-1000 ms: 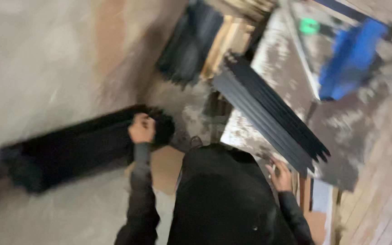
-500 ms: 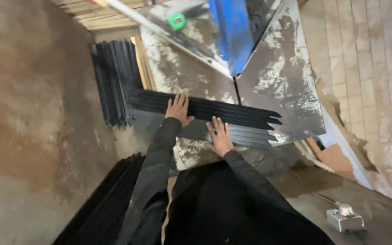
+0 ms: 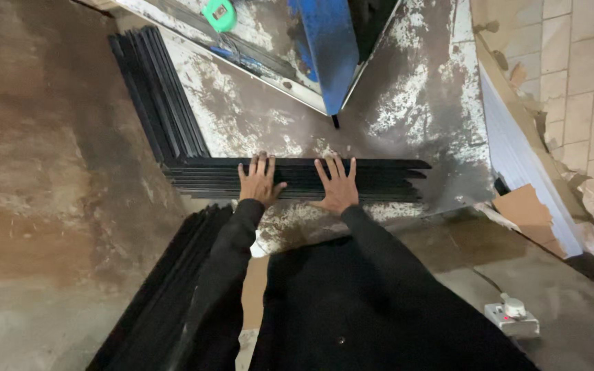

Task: The person aligns black picture frame moulding strips against the fence of a mitre saw table, marks a strip with a pencil, and repositions and stacks the strips. They briefly carry a bundle of strips and wipe a strip with a white cloth.

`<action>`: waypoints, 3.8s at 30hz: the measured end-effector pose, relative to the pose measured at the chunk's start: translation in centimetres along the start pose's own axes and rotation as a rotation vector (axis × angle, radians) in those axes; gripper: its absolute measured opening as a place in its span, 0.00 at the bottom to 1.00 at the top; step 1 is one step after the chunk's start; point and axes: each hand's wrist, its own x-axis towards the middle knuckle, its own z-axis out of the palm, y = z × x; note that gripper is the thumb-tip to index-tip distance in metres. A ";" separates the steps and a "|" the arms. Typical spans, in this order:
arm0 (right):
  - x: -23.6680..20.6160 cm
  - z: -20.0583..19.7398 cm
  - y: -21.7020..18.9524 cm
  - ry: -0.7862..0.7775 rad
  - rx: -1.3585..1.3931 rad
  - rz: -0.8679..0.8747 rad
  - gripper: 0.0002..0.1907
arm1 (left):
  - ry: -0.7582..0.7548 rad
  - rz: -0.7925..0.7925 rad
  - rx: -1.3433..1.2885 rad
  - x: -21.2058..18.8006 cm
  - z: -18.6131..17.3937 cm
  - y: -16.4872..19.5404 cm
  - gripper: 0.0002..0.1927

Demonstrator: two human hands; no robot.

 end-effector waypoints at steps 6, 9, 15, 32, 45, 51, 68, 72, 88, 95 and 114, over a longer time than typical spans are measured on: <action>-2.7 2.5 6.5 -0.107 0.036 -0.108 0.65 | 0.034 -0.040 -0.070 -1.6 2.7 5.7 0.46; -5.2 3.3 9.5 -0.065 -0.073 -0.151 0.65 | 0.075 -0.036 -0.096 -2.6 4.3 9.5 0.45; -8.5 2.5 11.6 -0.061 -0.007 -0.158 0.65 | 0.168 -0.085 -0.147 -4.5 5.2 14.0 0.43; -14.6 -0.7 11.9 -0.081 -0.099 -0.154 0.66 | 0.279 -0.109 -0.079 -4.9 -1.2 15.5 0.24; -15.5 -3.6 13.3 0.466 2.201 0.264 0.19 | 0.378 -0.016 -0.518 -12.8 -0.4 26.7 0.21; -7.2 -8.1 20.2 0.634 2.177 0.272 0.09 | 0.229 -0.109 -0.889 -17.5 2.7 20.7 0.23; 20.3 -14.9 24.7 0.485 0.411 0.212 0.40 | 0.630 -0.565 -1.074 7.5 -0.5 15.0 0.08; 23.5 -14.4 26.6 0.457 0.356 0.229 0.41 | 0.913 -0.436 -0.805 9.3 0.2 16.4 0.08; 27.3 -15.3 31.7 0.383 0.315 0.209 0.42 | 0.712 -0.582 -1.167 14.3 -0.4 17.1 0.06; 27.9 -15.9 32.1 0.314 0.389 0.244 0.41 | 0.731 -0.577 -1.294 14.8 -1.1 17.2 0.05; 16.7 -8.9 19.4 0.133 0.335 0.174 0.68 | 0.776 -0.567 -1.144 12.3 -2.1 16.3 0.07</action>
